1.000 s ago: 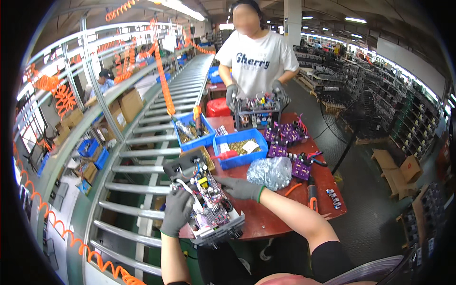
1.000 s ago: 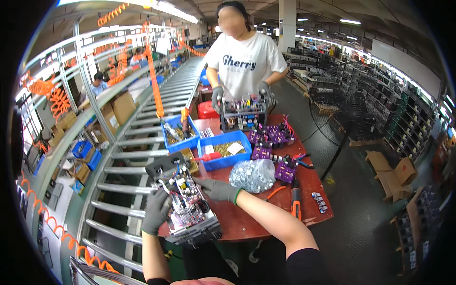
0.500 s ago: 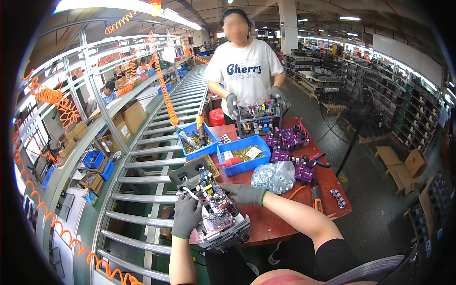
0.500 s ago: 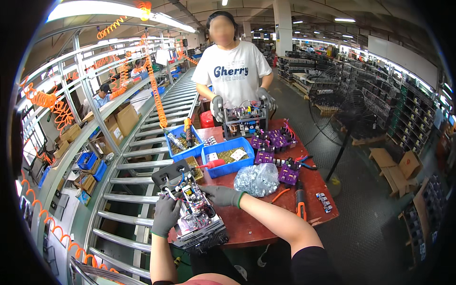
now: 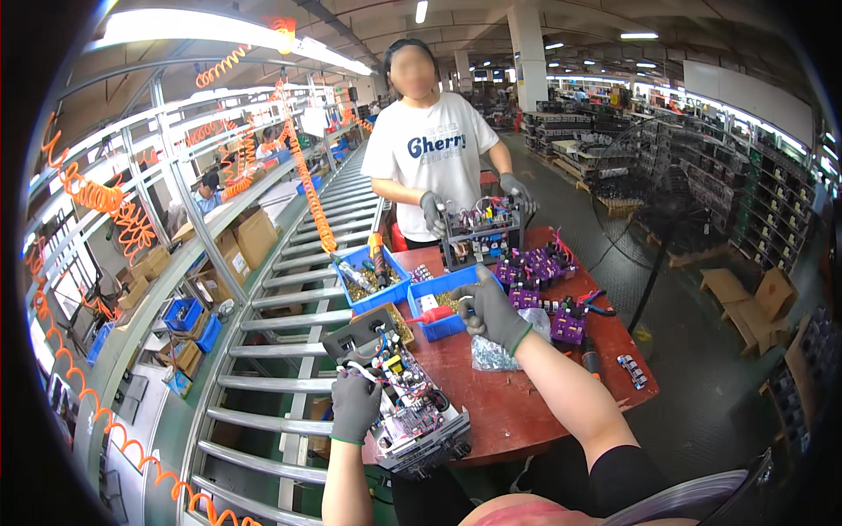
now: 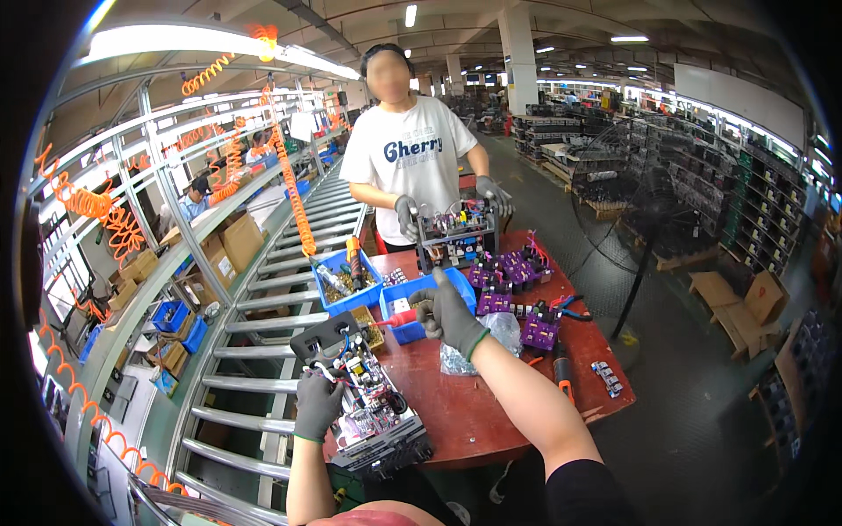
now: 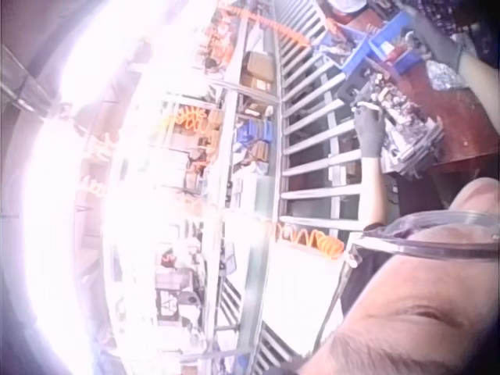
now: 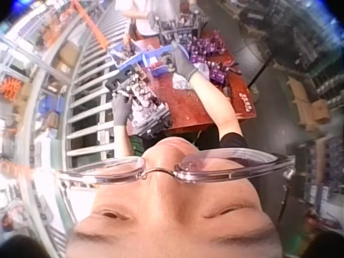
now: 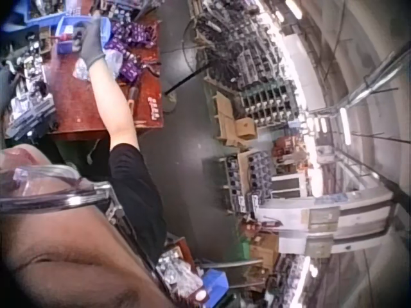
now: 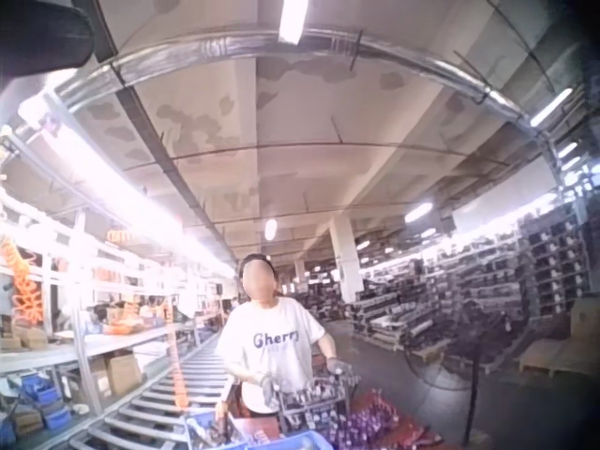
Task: The person assembles an electronic component by securing a circuit board into a metal housing with screws using an electric screwdriver.
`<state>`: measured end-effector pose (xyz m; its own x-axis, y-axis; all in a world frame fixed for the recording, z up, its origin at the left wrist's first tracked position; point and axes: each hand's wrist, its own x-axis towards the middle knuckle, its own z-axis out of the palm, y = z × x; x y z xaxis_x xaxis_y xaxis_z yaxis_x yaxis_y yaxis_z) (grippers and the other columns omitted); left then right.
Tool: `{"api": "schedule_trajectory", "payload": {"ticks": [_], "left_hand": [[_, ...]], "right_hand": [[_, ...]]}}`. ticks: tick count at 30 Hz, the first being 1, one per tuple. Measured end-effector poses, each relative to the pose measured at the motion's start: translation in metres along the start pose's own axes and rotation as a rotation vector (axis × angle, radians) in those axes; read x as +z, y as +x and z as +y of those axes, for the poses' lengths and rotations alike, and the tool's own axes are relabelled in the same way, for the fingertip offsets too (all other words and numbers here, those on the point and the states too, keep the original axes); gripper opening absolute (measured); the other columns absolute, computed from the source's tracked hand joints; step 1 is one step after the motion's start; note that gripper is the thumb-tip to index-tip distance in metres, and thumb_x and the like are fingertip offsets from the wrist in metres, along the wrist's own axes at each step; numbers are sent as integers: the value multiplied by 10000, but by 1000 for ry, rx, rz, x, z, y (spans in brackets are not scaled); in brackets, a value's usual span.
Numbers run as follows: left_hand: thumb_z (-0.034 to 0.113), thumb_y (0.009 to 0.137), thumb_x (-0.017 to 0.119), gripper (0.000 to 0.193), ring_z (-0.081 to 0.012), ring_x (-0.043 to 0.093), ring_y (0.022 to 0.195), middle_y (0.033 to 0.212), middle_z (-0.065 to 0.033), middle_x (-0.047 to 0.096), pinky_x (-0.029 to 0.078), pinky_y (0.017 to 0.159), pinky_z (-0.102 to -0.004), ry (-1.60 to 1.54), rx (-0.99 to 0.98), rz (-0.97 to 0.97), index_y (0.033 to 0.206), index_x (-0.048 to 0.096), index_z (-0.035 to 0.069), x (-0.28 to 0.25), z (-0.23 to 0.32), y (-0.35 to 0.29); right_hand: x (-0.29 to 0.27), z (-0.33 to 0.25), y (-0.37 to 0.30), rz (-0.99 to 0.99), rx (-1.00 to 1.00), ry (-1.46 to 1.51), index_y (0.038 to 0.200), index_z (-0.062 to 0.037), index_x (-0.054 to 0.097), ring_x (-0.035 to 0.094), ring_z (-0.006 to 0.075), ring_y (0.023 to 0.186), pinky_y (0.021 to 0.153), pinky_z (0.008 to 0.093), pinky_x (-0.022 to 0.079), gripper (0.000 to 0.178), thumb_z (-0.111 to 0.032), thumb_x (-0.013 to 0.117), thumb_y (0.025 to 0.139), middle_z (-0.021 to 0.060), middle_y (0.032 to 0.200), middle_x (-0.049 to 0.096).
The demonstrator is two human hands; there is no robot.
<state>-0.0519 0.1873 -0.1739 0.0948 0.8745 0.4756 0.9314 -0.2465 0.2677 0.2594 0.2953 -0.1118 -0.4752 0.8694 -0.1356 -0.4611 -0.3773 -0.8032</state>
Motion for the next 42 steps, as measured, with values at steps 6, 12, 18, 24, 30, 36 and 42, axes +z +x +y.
{"api": "schedule_trajectory", "payload": {"ticks": [6, 12, 18, 24, 30, 36, 42], "left_hand": [[287, 853, 696, 355, -432, 609, 862, 793, -222, 651, 481, 774, -535, -132, 57, 100, 656, 681, -7, 10, -4, -2], [276, 840, 700, 350, -414, 622, 740, 685, -209, 640, 482, 752, -520, -42, 99, 80, 623, 679, 2, 2, 3, 1], [268, 837, 711, 305, -401, 626, 759, 700, -194, 647, 476, 726, -503, -114, 66, 46, 683, 698, 6, 6, 5, 8], [255, 829, 723, 231, -382, 629, 749, 707, -176, 655, 472, 693, -492, -176, -6, -29, 779, 728, 30, 3, 2, 8], [236, 796, 742, 192, -379, 650, 780, 757, -170, 683, 488, 703, -488, -214, 5, -16, 812, 739, 45, -1, 7, 8], [251, 804, 745, 199, -356, 666, 740, 712, -162, 685, 506, 683, -472, -176, -17, -6, 839, 755, 55, 1, 7, 6], [254, 815, 726, 197, -348, 681, 718, 742, -164, 704, 535, 692, -448, -166, -10, -1, 876, 769, 72, 1, 9, 6]], "right_hand": [[-24, 43, 11, 69, 10, -552, 1163, -67, 604, 478, 110, 498, 424, 256, 373, 533, -547, 462, 977, 48, 741, 595], [3, 96, 7, -89, -129, -1013, 1421, -222, 552, 584, 139, 546, 522, 314, 517, 435, -294, 497, 996, 62, 751, 623], [-18, 126, 35, -74, -501, -1161, 1479, -273, 491, 645, 182, 606, 670, 357, 572, 516, -237, 508, 965, 103, 802, 669], [-2, 115, 19, -39, -134, -1005, 1407, -173, 565, 631, 145, 593, 550, 311, 545, 442, -271, 541, 976, 71, 824, 677], [-29, 98, 15, -111, 368, 366, 925, -76, 660, 350, 105, 405, 378, 291, 324, 637, -647, 387, 997, -21, 564, 438], [-2, 44, 13, 14, 99, 142, 866, -96, 585, 279, 99, 404, 385, 268, 240, 757, -778, 265, 944, -44, 553, 391], [-15, 49, 19, 199, 126, 68, 1074, -66, 568, 325, 104, 419, 402, 266, 284, 807, -807, 292, 916, -6, 597, 444]]}}
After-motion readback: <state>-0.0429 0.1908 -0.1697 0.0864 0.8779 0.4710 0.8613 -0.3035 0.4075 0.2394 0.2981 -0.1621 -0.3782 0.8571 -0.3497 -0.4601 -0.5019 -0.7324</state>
